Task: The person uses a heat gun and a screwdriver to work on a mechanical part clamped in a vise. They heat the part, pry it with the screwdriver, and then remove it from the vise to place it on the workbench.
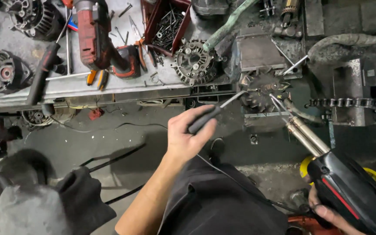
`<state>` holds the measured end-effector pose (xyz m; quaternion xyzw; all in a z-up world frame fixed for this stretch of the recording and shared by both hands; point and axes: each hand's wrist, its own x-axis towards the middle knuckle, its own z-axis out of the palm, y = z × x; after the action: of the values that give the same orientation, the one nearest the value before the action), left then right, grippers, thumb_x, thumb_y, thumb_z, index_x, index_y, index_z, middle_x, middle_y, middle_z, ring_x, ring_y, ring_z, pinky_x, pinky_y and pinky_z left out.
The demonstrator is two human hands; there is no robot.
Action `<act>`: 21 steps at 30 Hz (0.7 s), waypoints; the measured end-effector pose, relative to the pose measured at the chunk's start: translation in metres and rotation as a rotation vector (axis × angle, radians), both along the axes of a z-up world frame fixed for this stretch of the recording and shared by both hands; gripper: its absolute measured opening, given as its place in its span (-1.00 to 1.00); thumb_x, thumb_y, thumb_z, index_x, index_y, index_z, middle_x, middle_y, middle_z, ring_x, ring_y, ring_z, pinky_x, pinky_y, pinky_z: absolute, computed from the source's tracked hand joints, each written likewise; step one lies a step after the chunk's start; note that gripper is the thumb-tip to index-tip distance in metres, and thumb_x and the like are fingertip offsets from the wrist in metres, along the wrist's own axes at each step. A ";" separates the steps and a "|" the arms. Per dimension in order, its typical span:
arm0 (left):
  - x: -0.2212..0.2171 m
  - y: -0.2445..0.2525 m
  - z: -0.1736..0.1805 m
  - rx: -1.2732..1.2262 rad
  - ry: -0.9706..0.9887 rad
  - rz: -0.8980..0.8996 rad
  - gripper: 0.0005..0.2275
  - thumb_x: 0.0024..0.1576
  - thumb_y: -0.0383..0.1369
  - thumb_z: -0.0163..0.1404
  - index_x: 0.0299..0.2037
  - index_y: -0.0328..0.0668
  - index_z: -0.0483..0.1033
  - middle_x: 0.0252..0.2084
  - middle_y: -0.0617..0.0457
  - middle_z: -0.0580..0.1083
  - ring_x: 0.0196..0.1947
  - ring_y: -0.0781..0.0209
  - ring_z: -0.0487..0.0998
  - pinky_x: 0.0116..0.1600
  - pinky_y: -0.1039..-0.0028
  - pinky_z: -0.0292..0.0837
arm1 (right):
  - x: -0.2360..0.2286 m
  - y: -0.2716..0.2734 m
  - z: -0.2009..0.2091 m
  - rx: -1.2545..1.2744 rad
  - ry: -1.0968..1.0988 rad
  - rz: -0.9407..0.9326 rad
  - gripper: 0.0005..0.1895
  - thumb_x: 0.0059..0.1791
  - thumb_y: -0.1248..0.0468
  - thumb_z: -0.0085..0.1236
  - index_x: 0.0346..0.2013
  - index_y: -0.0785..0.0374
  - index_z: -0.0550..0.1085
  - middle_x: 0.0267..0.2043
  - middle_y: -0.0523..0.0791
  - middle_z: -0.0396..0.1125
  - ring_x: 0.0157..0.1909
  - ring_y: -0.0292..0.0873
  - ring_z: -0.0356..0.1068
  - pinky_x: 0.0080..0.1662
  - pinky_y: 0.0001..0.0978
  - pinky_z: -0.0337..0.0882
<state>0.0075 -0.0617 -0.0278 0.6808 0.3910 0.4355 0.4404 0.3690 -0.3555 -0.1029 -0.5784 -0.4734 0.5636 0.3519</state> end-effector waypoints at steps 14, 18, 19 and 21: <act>0.022 0.054 0.025 0.470 0.353 -0.329 -0.71 0.05 -0.29 0.26 -0.05 -0.12 0.60 -0.41 0.02 0.48 -0.41 0.03 0.57 -0.28 0.28 0.52 | -0.061 -0.044 -0.023 -0.023 0.058 -0.397 -0.07 -0.14 0.19 0.41 0.41 0.54 0.21 -0.38 -0.08 0.28 -0.29 -0.10 0.38 -0.23 -0.19 0.47; 0.019 0.058 0.022 0.488 0.359 -0.391 -0.71 0.08 -0.28 0.25 -0.02 -0.10 0.58 -0.42 0.04 0.45 -0.46 0.04 0.54 -0.35 0.28 0.49 | -0.075 -0.044 -0.039 -0.117 0.060 -0.451 -0.08 -0.22 0.21 0.39 0.32 0.50 0.17 -0.46 -0.03 0.32 -0.35 -0.04 0.45 -0.26 -0.14 0.50; 0.019 0.059 0.020 0.480 0.338 -0.392 -0.71 0.08 -0.27 0.25 -0.02 -0.09 0.57 -0.41 0.04 0.46 -0.46 0.04 0.54 -0.35 0.28 0.48 | -0.078 -0.043 -0.038 -0.191 0.052 -0.456 -0.06 -0.29 0.20 0.35 0.28 0.46 0.17 -0.51 -0.03 0.31 -0.38 -0.04 0.45 -0.26 -0.14 0.51; 0.019 0.059 0.021 0.481 0.331 -0.418 -0.70 0.09 -0.28 0.24 0.00 -0.10 0.57 -0.41 0.04 0.45 -0.45 0.04 0.53 -0.35 0.29 0.48 | -0.076 -0.053 -0.049 -0.140 0.062 -0.420 -0.07 -0.26 0.19 0.33 0.31 0.44 0.14 -0.48 -0.05 0.30 -0.37 -0.07 0.43 -0.25 -0.17 0.48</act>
<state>0.0261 -0.0026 -0.0064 0.8915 0.1955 0.2996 0.2779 0.2929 -0.4081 -0.1521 -0.6698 -0.2913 0.5268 0.4348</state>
